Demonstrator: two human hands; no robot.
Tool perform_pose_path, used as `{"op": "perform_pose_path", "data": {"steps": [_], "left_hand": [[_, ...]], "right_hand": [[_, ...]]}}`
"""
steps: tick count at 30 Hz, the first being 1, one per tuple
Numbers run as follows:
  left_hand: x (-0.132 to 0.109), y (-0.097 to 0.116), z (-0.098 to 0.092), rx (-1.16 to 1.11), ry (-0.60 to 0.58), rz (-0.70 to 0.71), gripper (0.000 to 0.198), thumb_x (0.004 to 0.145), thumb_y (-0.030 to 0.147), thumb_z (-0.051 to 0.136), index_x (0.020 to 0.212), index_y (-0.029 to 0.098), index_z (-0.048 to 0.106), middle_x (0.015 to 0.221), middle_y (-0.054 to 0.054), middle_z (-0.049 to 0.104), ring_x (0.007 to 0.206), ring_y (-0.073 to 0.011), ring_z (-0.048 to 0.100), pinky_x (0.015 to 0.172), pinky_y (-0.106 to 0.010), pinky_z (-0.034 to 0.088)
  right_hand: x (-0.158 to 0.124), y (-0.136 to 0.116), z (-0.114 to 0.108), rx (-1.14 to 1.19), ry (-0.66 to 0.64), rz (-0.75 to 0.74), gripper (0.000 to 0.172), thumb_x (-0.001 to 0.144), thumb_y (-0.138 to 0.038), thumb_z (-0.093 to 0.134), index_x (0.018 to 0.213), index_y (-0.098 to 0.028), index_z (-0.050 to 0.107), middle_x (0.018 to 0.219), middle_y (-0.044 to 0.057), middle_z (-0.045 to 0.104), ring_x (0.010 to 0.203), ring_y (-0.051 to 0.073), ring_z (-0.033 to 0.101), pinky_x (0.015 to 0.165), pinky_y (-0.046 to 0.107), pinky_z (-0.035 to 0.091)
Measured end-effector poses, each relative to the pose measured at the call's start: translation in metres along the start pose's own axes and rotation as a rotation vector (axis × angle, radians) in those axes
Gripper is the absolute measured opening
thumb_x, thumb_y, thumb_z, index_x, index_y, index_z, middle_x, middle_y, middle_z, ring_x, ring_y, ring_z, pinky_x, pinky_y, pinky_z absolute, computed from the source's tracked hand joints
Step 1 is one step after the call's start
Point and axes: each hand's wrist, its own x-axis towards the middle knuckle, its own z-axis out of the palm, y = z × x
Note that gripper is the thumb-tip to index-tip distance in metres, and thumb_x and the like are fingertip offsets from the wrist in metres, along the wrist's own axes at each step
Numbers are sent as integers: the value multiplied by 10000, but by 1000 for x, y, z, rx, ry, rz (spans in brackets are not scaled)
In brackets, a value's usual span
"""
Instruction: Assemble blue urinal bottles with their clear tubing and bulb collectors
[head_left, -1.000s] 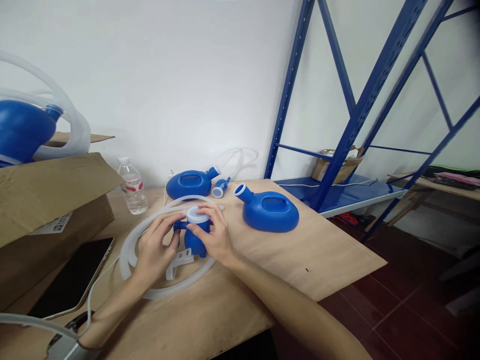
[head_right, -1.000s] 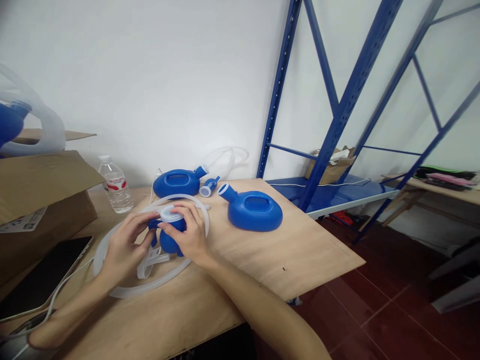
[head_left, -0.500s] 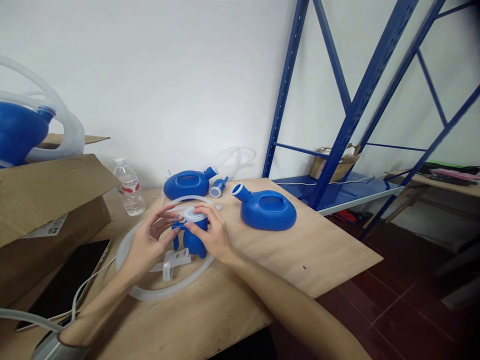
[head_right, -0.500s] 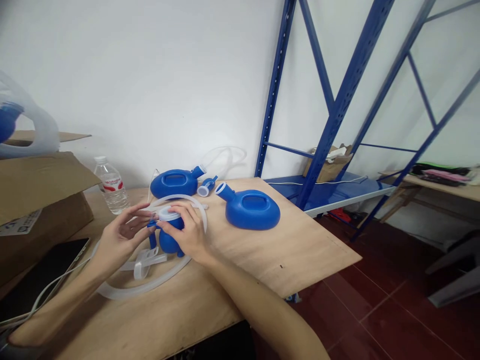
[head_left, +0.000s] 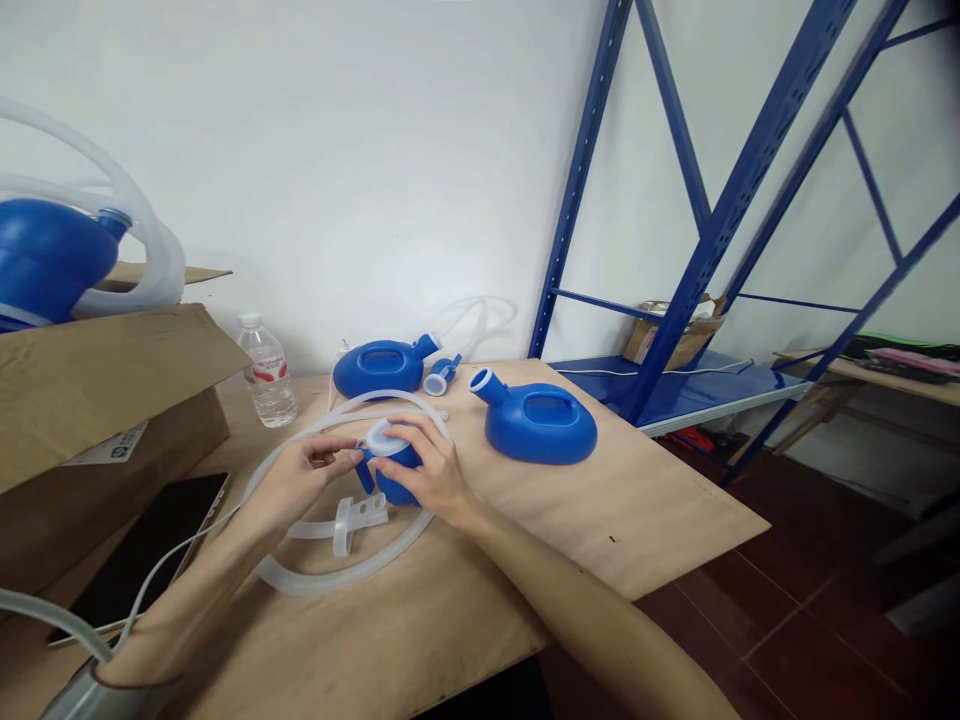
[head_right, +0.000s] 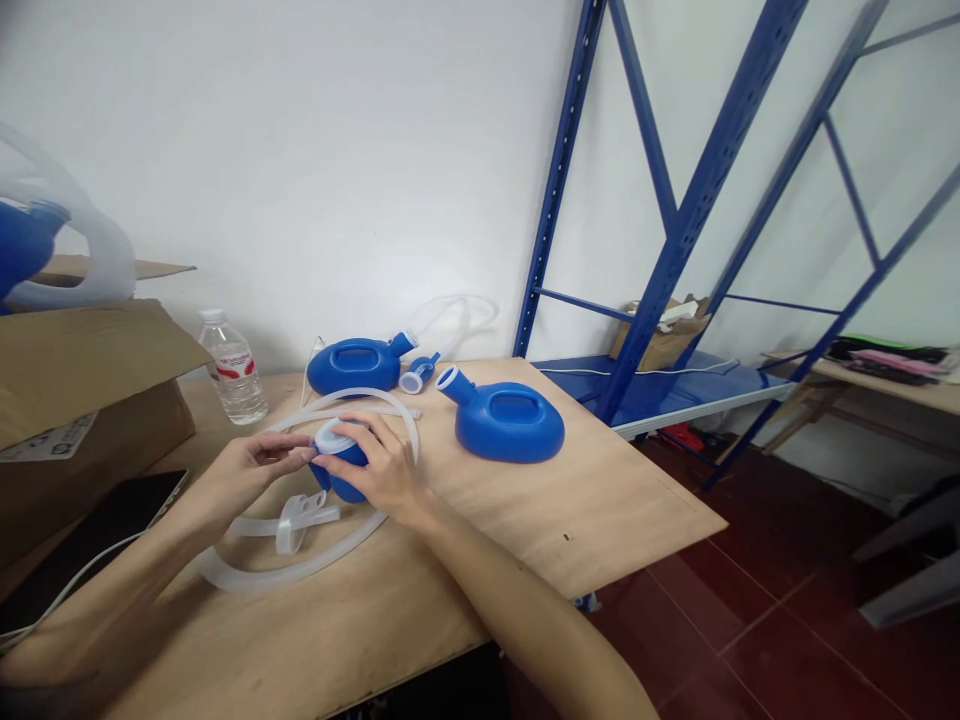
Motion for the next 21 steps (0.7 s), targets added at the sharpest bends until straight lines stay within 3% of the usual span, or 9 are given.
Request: {"op": "perform_pose_path", "data": {"steps": [6, 13, 21], "left_hand": [[-3, 6, 4, -45, -25, 81, 383, 627, 513, 799, 856, 207, 795, 948, -81, 800, 883, -278, 736, 839, -397, 587], [-7, 3, 15, -228, 124, 22, 416, 520, 469, 867, 799, 187, 742, 902, -81, 801, 897, -286, 746, 867, -410, 605], [-3, 2, 8, -62, 75, 116, 449, 553, 584, 843, 767, 202, 747, 865, -75, 798, 838, -279, 748, 822, -390, 615]], "right_hand": [[-1, 1, 2, -15, -13, 42, 261, 913, -412, 688, 1115, -249, 677, 1181, 75, 693, 1099, 212, 677, 983, 351, 549], [1, -2, 2, 7, 9, 40, 260, 904, -401, 701, 1103, -234, 682, 1163, 82, 690, 1088, 208, 677, 977, 337, 546], [3, 0, 2, 63, 0, 121, 270, 904, -414, 694, 1103, -231, 685, 1183, 83, 683, 1113, 206, 665, 999, 347, 530]]}}
